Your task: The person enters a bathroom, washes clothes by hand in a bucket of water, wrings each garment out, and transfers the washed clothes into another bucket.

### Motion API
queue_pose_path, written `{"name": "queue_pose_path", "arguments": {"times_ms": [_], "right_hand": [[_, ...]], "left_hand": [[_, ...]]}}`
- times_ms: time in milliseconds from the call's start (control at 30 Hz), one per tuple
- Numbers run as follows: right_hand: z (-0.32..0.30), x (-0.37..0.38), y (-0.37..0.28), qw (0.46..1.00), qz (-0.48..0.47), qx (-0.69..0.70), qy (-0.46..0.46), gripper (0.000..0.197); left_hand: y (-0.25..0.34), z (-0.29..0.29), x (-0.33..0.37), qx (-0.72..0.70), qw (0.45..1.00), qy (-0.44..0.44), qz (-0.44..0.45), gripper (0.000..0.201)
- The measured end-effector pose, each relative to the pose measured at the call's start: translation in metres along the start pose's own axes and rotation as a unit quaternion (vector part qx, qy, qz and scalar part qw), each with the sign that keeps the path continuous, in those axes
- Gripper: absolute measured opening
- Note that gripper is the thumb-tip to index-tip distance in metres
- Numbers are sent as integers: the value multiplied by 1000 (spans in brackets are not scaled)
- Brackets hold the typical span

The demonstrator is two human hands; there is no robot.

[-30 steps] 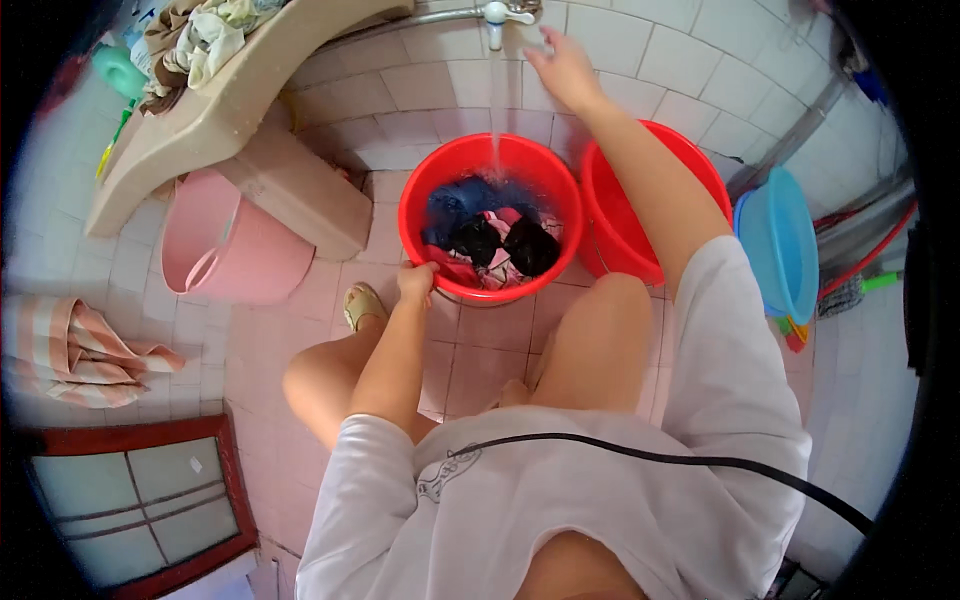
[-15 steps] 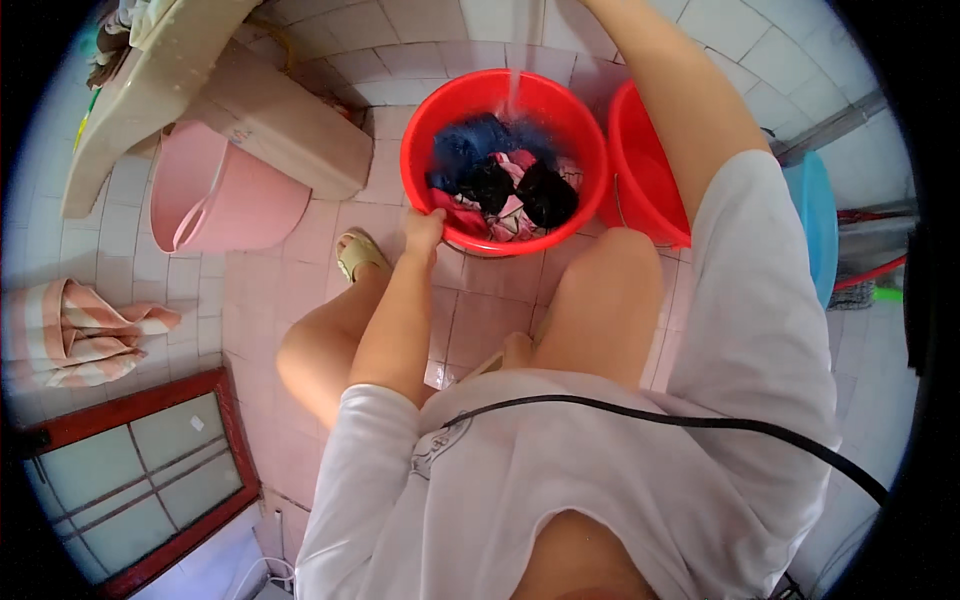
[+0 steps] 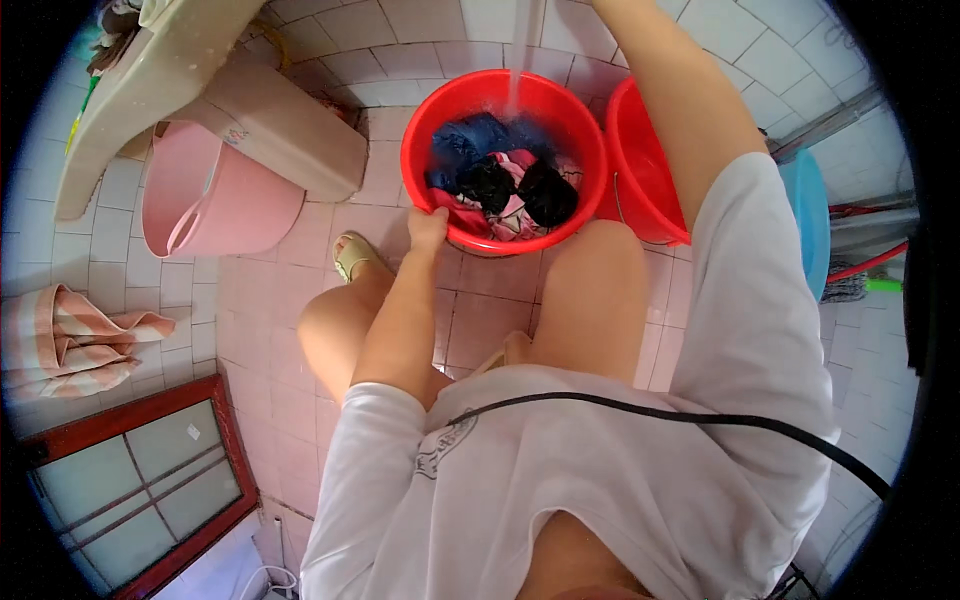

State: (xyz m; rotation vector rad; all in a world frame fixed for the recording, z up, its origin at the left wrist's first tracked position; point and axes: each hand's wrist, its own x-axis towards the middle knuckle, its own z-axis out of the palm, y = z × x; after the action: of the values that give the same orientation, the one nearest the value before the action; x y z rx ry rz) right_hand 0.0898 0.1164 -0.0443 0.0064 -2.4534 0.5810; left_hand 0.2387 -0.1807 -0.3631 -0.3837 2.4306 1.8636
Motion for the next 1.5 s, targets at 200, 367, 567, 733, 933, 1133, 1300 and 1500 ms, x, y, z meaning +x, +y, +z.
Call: {"name": "queue_pose_path", "arguments": {"times_ms": [200, 367, 567, 733, 933, 1133, 1300, 1500], "right_hand": [[31, 12, -28, 992, 121, -23, 8, 19], [48, 22, 0, 994, 87, -49, 40, 19], [76, -101, 3, 937, 73, 286, -185, 38], [94, -173, 7, 854, 119, 406, -302, 24], [75, -150, 102, 989, 67, 71, -111, 41], [93, -104, 158, 898, 219, -90, -371, 48], [124, -95, 180, 923, 200, -76, -320, 33], [148, -115, 145, 913, 41, 143, -379, 31]], "left_hand": [[4, 1, -1, 48, 999, 10, 23, 24], [21, 20, -12, 23, 1000, -10, 4, 19], [56, 24, -70, -100, 987, 25, -123, 22], [17, 18, -71, -227, 963, 74, -127, 29], [49, 20, -99, -310, 925, 35, -218, 40], [67, 2, -127, -333, 905, 40, -262, 40], [81, -11, -131, -250, 887, 7, -388, 40], [97, -17, -122, -269, 856, -15, -440, 37]]}}
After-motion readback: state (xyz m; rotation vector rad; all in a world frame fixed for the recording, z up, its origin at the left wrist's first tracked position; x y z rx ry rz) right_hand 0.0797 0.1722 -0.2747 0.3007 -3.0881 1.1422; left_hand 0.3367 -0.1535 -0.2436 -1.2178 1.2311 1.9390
